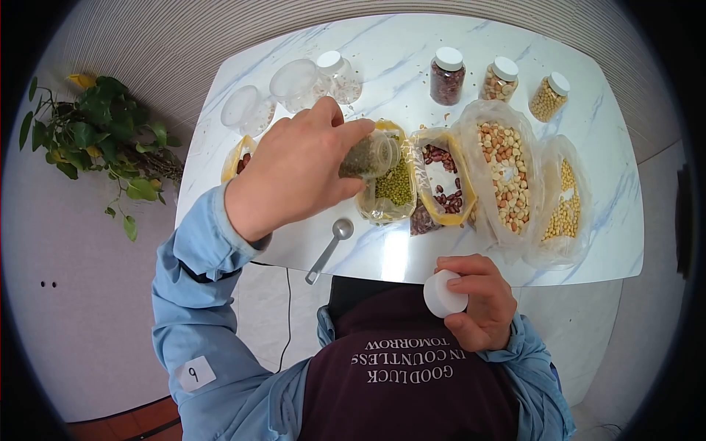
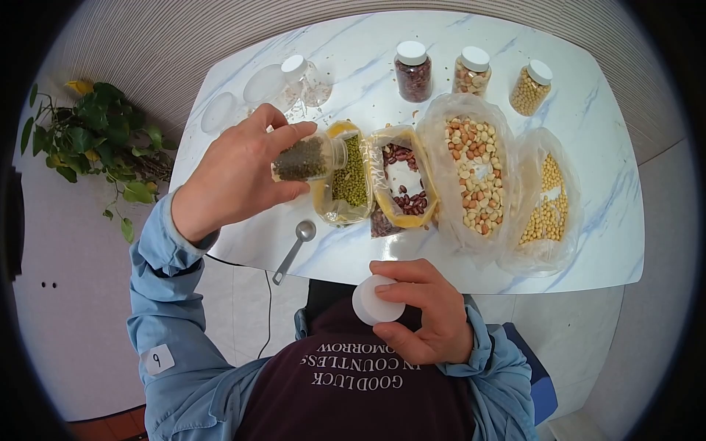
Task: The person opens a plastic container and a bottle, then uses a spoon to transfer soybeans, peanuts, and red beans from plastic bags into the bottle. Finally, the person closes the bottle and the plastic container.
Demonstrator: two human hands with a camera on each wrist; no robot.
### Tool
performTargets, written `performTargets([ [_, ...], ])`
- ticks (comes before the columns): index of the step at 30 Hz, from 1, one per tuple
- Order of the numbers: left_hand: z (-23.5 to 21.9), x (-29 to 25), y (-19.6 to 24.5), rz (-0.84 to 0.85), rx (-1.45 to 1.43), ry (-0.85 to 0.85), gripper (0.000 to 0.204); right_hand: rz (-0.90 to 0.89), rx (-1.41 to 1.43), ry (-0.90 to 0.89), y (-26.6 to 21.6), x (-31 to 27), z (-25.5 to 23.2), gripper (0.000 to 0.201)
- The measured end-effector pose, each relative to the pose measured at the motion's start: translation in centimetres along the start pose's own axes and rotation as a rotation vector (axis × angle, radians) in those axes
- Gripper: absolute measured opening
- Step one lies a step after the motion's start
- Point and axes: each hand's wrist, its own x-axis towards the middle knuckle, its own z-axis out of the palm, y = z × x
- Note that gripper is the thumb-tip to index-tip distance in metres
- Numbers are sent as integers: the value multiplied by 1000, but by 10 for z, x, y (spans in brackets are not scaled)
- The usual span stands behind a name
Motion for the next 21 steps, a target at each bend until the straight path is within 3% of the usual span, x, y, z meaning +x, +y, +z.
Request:
performTargets([
  [16,5,10,-1,-24,68,-22,57,5,-10,-5,-1,2,0,37],
  [21,9,6,-7,-79,-50,-38,59,26,-20,-8,-3,2,-2,40],
])
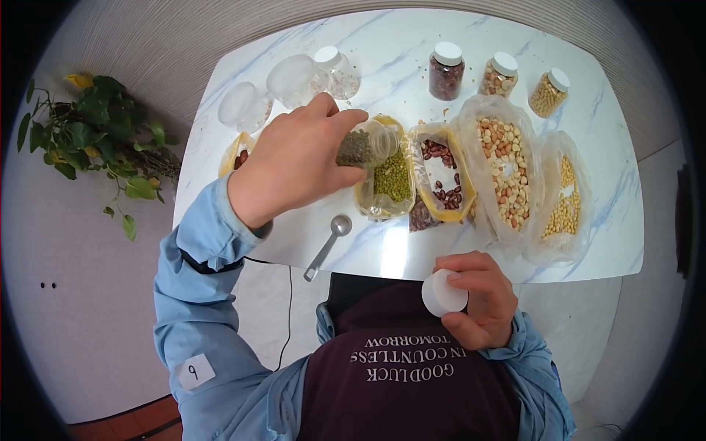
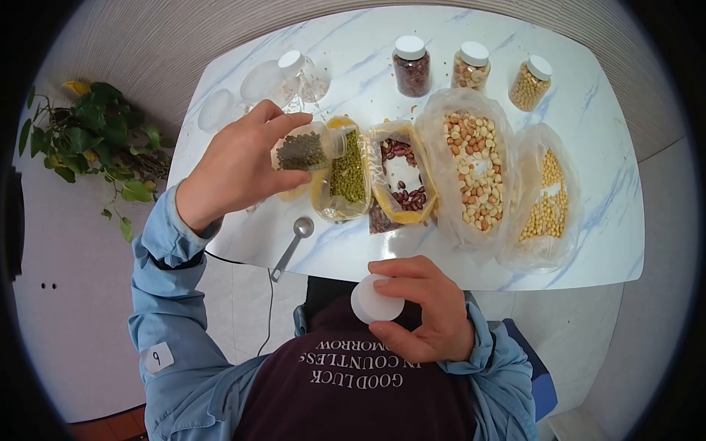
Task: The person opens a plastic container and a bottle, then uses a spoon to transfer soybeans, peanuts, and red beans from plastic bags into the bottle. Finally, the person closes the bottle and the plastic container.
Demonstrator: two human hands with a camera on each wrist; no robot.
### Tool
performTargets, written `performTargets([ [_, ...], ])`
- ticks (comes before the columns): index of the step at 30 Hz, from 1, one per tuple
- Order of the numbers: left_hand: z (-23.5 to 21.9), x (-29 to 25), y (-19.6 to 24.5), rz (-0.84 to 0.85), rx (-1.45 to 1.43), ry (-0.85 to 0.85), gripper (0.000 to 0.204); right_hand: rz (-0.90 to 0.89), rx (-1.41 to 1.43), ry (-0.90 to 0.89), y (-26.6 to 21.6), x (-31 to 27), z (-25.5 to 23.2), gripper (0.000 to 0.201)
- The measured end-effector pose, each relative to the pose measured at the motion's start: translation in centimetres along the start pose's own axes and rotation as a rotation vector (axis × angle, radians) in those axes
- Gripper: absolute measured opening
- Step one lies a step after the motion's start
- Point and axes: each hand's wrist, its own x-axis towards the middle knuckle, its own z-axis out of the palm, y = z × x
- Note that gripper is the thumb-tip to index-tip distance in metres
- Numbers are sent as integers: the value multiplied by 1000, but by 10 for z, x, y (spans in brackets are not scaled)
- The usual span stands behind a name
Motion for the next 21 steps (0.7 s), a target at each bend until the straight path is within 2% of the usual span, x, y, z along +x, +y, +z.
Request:
performTargets([
  [2,3,-3,-3,-33,-72,-16,60,46,5,11,-5,0,0,41],
  [5,14,-9,-11,-49,-168,-12,61,85,-46,94,-9,-3,2,34],
  [8,21,-15,-17,-56,-283,35,61,127,-43,8,-15,-6,-10,33],
  [9,20,-17,-18,-53,-305,55,62,75,-132,63,-15,-5,-9,40],
  [12,20,-23,-21,-68,-355,87,61,151,-149,61,-23,-11,-22,35],
  [13,21,-25,-25,-61,-364,95,61,139,-238,100,-25,-8,-22,26],
  [16,23,-28,-29,-47,-379,109,61,57,-495,7,-39,2,-35,16],
  [21,16,-29,-31,-43,-385,128,63,-50,-943,-200,-87,46,-41,16],
])
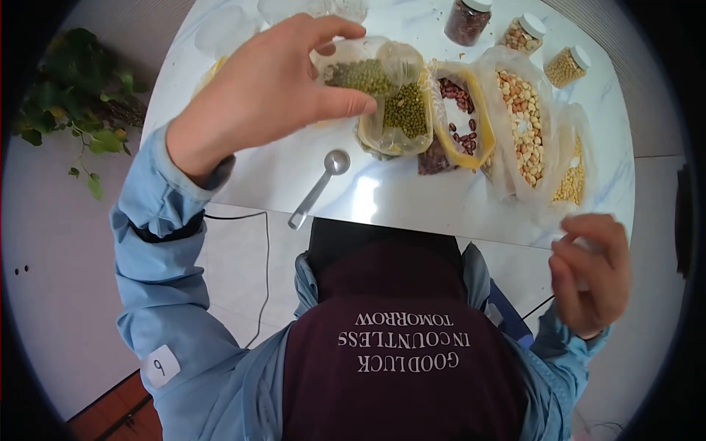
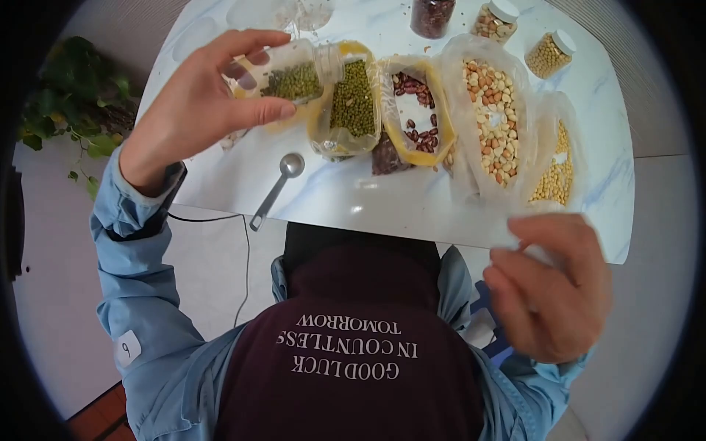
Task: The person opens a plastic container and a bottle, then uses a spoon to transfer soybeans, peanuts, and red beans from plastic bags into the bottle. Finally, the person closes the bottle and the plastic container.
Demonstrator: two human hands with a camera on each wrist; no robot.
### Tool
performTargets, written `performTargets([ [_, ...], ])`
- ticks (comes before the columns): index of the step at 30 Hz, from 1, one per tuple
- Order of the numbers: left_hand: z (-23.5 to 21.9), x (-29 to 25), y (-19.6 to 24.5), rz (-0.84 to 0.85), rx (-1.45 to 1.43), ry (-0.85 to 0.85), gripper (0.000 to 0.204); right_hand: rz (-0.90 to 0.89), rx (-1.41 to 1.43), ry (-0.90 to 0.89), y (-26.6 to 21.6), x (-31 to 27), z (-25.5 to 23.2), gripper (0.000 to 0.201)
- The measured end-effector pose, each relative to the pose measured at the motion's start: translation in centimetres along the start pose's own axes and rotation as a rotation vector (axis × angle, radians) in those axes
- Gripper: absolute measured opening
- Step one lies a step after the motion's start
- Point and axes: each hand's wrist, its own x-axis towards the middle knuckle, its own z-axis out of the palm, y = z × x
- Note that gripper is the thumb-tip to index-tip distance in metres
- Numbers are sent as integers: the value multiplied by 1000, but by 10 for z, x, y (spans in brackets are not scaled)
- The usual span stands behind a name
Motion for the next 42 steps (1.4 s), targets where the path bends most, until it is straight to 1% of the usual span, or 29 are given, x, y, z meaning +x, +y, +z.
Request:
performTargets([
  [2,-1,-2,5,11,-3,18,63,-84,-202,-72,-4,20,-9,16],
  [5,-3,-3,8,24,5,19,64,-130,-228,-232,9,47,-7,19],
  [6,-2,-4,7,29,11,17,64,-169,-228,-250,19,59,2,18],
  [8,-1,-6,6,21,-2,28,63,-216,-104,-238,38,77,32,17],
  [10,-1,-8,4,13,-24,44,62,-236,-147,-240,48,92,59,7],
  [13,1,-11,-1,-18,-77,54,61,-166,-154,-289,56,103,95,7],
  [15,0,-15,1,-58,-131,32,61,-161,-159,-310,56,108,111,7],
  [16,1,-17,-3,8,-84,65,62,-156,-160,-324,58,110,117,7],
  [19,0,-24,-11,7,-87,72,62,-151,-164,-335,61,114,132,9],
  [22,-3,-32,-10,-65,-104,39,63,-162,-153,-324,61,115,141,9],
  [25,-5,-37,-11,-92,-93,37,63,-196,-165,-327,62,116,146,9],
  [31,-6,-46,-15,-141,-163,29,64,-252,-170,-342,65,118,150,8],
  [42,-7,-57,-21,-111,-196,31,62,-270,-147,-358,65,119,154,6],
])
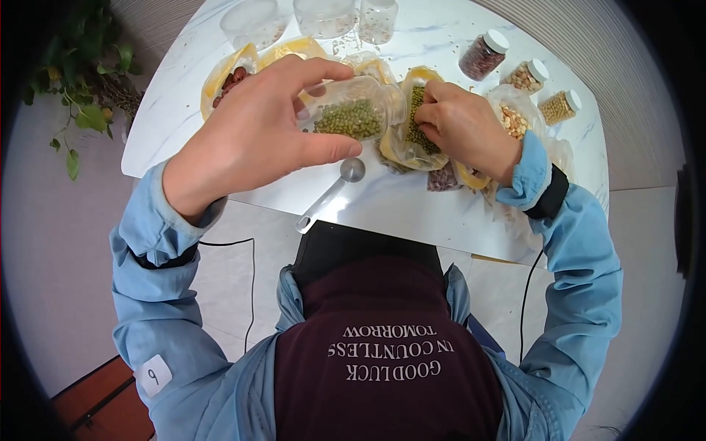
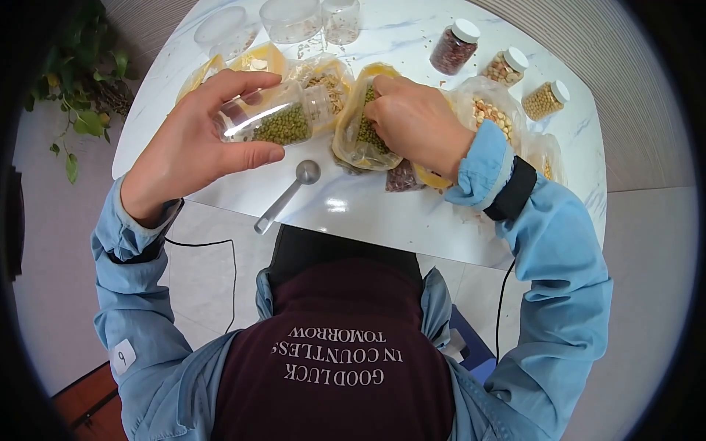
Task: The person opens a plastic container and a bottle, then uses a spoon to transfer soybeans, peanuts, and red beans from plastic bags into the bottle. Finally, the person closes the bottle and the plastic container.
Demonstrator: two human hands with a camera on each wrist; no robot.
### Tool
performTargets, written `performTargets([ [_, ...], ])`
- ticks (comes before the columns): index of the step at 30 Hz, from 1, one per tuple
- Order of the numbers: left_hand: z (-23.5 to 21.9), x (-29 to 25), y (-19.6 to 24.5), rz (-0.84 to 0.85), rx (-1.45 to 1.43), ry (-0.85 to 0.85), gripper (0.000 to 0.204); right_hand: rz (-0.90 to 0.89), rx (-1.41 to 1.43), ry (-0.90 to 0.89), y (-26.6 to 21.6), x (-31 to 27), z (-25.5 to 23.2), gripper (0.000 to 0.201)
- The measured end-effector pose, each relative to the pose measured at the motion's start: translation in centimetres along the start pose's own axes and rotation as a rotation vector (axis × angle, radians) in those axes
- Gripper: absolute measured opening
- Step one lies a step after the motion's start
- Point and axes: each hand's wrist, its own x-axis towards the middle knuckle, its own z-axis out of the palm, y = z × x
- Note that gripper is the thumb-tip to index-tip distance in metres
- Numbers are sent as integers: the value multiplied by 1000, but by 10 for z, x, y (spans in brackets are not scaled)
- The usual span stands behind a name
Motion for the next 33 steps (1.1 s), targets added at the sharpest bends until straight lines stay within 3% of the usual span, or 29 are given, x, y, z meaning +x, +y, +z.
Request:
performTargets([
  [7,0,-4,-5,22,-23,20,63,127,38,-21,2,21,-19,12],
  [10,-1,-3,0,-5,-50,0,63,127,245,70,5,42,-23,16],
  [13,1,-2,-2,8,-76,21,64,106,221,176,9,57,-21,19],
  [17,-1,-1,-1,29,-79,22,64,221,453,138,5,58,-46,16],
  [19,-2,2,0,42,-48,25,64,207,393,212,-10,43,-72,16],
  [24,0,16,7,45,27,-18,63,72,241,291,7,-4,-86,14],
  [29,11,36,13,183,167,-33,61,24,119,278,-36,-72,-115,14],
  [33,18,48,24,188,279,-23,57,105,193,336,-56,-114,-123,19],
])
